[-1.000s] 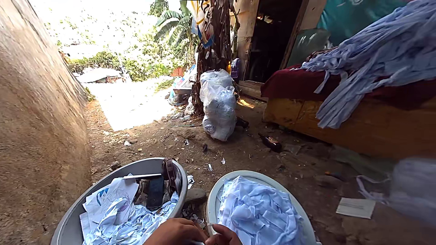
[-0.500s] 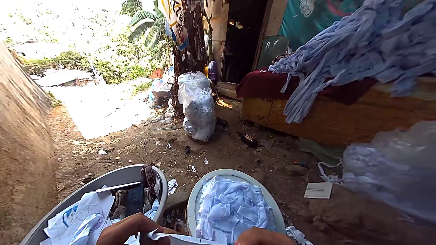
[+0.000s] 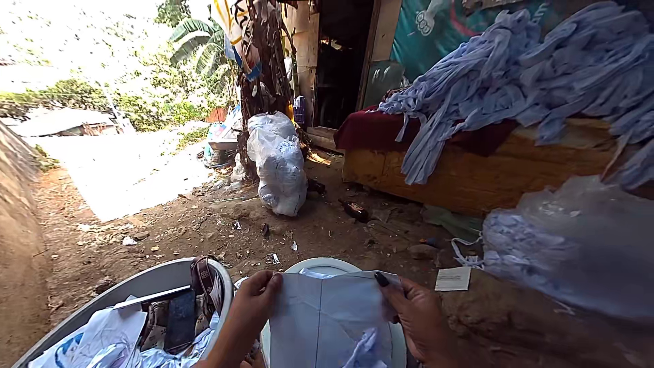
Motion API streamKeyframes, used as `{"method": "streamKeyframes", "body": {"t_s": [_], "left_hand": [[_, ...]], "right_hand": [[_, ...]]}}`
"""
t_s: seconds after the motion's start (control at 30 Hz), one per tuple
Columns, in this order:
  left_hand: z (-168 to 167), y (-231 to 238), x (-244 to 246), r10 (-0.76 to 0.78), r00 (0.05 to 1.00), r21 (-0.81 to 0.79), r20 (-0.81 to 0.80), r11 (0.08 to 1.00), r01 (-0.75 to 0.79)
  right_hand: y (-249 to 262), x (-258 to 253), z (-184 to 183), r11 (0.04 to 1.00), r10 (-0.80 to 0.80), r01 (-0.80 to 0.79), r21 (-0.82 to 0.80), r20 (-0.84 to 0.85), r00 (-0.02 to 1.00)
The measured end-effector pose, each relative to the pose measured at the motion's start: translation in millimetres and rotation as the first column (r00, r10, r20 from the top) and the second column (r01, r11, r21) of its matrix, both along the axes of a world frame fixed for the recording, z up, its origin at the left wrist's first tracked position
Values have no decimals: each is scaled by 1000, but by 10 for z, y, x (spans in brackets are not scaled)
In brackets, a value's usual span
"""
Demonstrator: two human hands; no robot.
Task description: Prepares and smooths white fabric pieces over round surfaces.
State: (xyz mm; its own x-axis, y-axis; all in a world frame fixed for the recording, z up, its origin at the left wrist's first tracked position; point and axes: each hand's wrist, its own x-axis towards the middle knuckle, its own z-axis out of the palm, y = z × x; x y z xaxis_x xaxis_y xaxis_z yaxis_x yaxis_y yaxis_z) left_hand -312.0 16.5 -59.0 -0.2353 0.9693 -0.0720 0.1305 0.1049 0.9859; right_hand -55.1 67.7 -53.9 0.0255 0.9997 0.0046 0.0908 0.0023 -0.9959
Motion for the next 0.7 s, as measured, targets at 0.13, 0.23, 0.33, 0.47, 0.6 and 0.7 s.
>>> {"method": "streamKeyframes", "body": {"t_s": [0.13,0.23,0.33,0.47,0.6,0.7], "left_hand": [[-494,461,164,142,972,2,-189,990,-144],[-608,545,233,210,934,28,-290,977,-211],[-643,539,286,172,891,-26,-421,979,-201],[-683,527,277,33,855,-182,-518,972,-148],[-443,302,-73,66,867,-73,-495,990,-118],[-178,-145,-611,17,850,-83,-527,994,-71]], "right_hand": [[336,-58,-515,987,-156,162,-11,210,965],[363,-58,-604,976,-218,212,54,316,923],[379,-48,-638,978,-205,204,49,425,882],[387,-30,-687,989,-88,139,-59,520,849],[377,149,-698,987,-156,151,47,446,881],[380,294,-573,965,-251,202,170,361,898]]}}
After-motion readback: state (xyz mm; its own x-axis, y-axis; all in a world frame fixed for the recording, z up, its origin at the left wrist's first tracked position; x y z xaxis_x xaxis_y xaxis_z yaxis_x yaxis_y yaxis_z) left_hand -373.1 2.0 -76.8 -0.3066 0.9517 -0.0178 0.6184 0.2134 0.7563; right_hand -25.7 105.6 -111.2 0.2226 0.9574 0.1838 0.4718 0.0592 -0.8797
